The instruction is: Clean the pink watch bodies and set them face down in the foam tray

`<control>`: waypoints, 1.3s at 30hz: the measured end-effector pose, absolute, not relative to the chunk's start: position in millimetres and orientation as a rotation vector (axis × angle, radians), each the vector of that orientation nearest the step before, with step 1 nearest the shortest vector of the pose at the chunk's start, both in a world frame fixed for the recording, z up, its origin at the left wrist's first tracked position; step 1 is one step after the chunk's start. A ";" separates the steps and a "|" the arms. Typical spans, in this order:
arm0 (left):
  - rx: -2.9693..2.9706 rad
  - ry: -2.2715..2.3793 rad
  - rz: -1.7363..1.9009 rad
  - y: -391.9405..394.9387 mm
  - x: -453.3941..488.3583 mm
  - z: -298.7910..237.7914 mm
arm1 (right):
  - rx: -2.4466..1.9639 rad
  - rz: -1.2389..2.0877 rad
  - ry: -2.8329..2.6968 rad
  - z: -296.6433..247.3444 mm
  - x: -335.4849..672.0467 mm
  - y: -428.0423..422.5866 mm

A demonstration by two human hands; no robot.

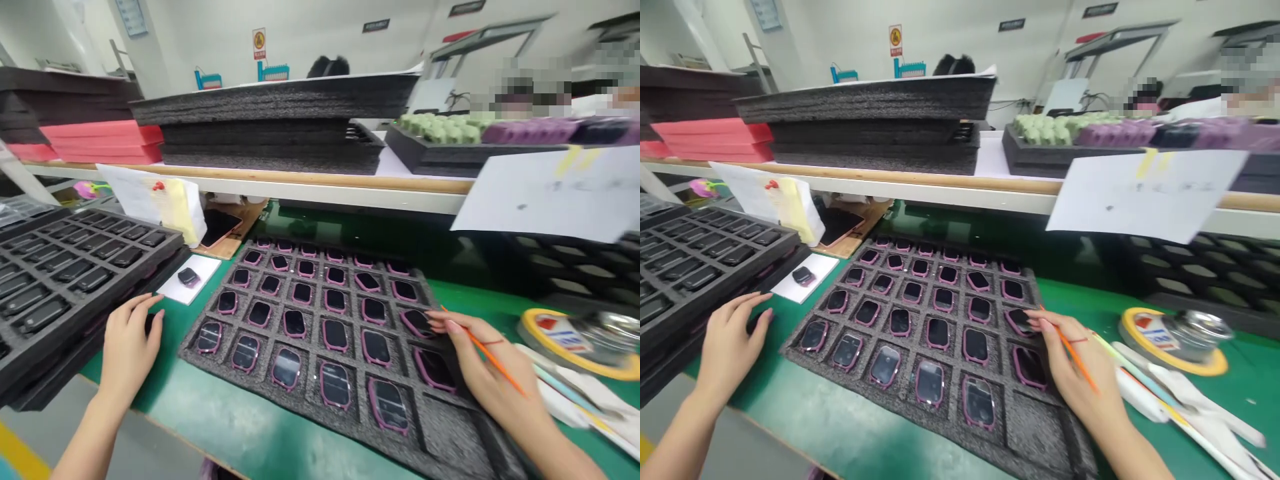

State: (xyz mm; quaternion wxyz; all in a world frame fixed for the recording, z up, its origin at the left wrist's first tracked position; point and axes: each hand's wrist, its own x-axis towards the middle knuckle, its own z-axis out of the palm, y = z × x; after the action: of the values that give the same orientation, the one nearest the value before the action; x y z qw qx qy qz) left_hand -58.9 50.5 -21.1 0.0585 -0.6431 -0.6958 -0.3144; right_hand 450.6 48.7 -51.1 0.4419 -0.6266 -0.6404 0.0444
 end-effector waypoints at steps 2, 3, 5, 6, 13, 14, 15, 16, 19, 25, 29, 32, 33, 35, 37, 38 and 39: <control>-2.116 -1.935 -1.012 48.3 -25.4 -11.8 | -1.591 0.132 -1.575 -52.8 450.7 47.9; -2.264 -1.840 -1.067 45.9 -4.6 -6.8 | -1.602 0.144 -1.571 -53.7 450.8 47.3; -2.654 -1.633 -1.080 40.3 40.8 2.8 | -1.607 0.167 -1.575 -54.7 451.1 46.1; -2.881 -1.517 -1.006 38.0 63.9 6.9 | -1.606 0.177 -1.580 -54.8 451.4 45.6; -3.592 -0.778 -0.396 46.7 183.9 7.6 | -1.656 0.164 -1.575 -45.3 464.8 43.4; -3.560 -0.772 -0.324 48.7 192.3 5.1 | -1.669 0.163 -1.591 -42.7 467.7 42.3; -3.524 -0.773 -0.278 50.0 198.0 2.8 | -1.678 0.167 -1.620 -39.8 470.1 40.8; -3.496 -0.784 -0.252 50.4 201.2 0.9 | -1.680 0.175 -1.662 -36.8 471.7 39.0; -3.507 -0.859 -0.279 48.4 197.2 -2.7 | -1.658 0.202 -1.819 -28.4 471.5 33.7; -3.616 -0.949 -0.598 45.9 176.7 -11.9 | -1.650 0.291 -1.970 -21.3 465.3 26.2; -3.629 -0.983 -0.627 48.6 176.7 -15.3 | -1.645 0.393 -1.999 -20.2 466.4 22.5; -3.678 -0.974 -0.642 51.0 177.7 -15.0 | -1.662 0.462 -1.960 -16.9 466.8 21.7; -3.694 -1.008 -0.645 51.6 177.8 -14.8 | -1.667 0.486 -1.944 -15.3 466.5 21.6; -3.728 -1.037 -0.648 52.4 177.6 -14.2 | -1.671 0.530 -1.911 -11.9 464.6 20.8; -3.748 -1.028 -0.642 52.3 177.7 -13.4 | -1.659 0.564 -1.878 -10.0 460.0 19.3; -3.753 -1.024 -0.637 52.1 177.9 -12.8 | -1.647 0.576 -1.862 -10.2 456.6 18.2; -3.757 -1.021 -0.631 51.8 178.2 -12.1 | -1.633 0.582 -1.846 -11.2 452.5 17.2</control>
State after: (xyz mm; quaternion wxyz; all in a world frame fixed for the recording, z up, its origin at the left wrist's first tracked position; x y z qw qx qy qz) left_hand 178.2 51.8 -12.1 -0.3907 -0.8768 -0.2383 -0.1474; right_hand 452.5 17.2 -11.2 0.3000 -0.6153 -0.6953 0.2191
